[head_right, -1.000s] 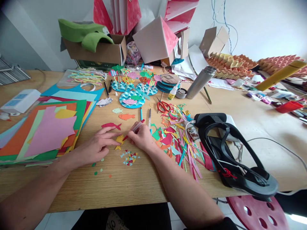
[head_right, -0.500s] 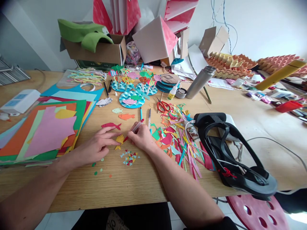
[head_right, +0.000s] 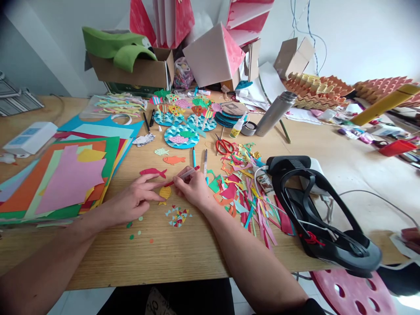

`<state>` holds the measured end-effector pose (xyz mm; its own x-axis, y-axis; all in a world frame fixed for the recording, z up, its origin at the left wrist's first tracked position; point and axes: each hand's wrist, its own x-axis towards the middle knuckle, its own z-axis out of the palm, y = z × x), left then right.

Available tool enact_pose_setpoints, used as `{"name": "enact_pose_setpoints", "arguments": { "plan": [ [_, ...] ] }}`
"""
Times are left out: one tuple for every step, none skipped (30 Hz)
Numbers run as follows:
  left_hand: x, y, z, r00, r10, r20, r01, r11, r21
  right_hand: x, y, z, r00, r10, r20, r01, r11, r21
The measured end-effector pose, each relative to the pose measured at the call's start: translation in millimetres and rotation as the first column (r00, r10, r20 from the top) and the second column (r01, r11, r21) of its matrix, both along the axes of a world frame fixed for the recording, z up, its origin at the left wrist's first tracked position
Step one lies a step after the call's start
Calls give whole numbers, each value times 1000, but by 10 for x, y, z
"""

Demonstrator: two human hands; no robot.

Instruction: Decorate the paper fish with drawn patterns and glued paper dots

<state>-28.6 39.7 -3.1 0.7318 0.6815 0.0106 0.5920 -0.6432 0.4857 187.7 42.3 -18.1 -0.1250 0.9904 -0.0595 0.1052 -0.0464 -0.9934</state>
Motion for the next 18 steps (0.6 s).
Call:
{"name": "enact_pose_setpoints", "arguments": {
  "plan": [
    [-1,-2,1,1000,1,1,-1,1000,2,-3,-3,4,1000,7,11,-8,1000,7],
    [-2,-4,2,1000,1,0,-1,1000,2,-6,-6,9,1000,13,21,-13,1000,14],
    [-2,-5,4,1000,1,-3,-1,1000,1,-8,-7,14,999,15,30,-16,1000,18],
    [0,-6,6,1000,0,-7,0,1000,0,-11,-7,19,999,15,35,-16,1000,21],
    [1,-7,8,1000,-1,-11,1,1000,-1,-12,-7,22,999,16,38,-16,1000,20],
    [3,-7,9,1000,-2,-14,2,1000,-2,-14,-7,24,999,16,39,-17,1000,18],
    [4,-6,10,1000,-2,-15,2,1000,-1,-15,-6,24,999,17,39,-17,1000,16],
    [5,-6,10,1000,-2,-14,2,1000,0,-16,-5,23,999,17,38,-18,1000,17],
    [6,-5,9,1000,-2,-10,2,1000,3,-16,-4,22,999,18,38,-19,1000,20],
    [5,-4,8,1000,-1,-5,1,1000,6,-15,-3,19,999,18,40,-19,1000,22],
    [3,-4,6,1000,-1,1,1,1000,9,-15,-2,17,999,17,43,-18,1000,23],
    [1,-3,4,1000,-3,4,3,1000,12,-14,-1,16,999,15,48,-16,1000,23],
    [-2,-3,1,1000,-6,6,6,1000,15,-14,-2,15,998,13,54,-15,1000,22],
    [-5,-3,-2,1000,-9,9,9,1000,19,-13,-2,14,998,13,61,-14,1000,21],
    [-8,-3,-5,1000,-12,12,12,1000,21,-12,-4,14,998,12,67,-13,1000,22],
    [-10,-3,-9,1000,-14,17,14,1000,25,-12,-5,14,997,12,72,-13,1000,22],
    [-12,-3,-13,1000,-15,22,15,1000,28,-11,-7,13,997,13,74,-14,1000,22],
    [-13,-3,-16,1000,-14,27,13,999,30,-11,-8,11,997,14,74,-15,1000,19]
  ]
}}
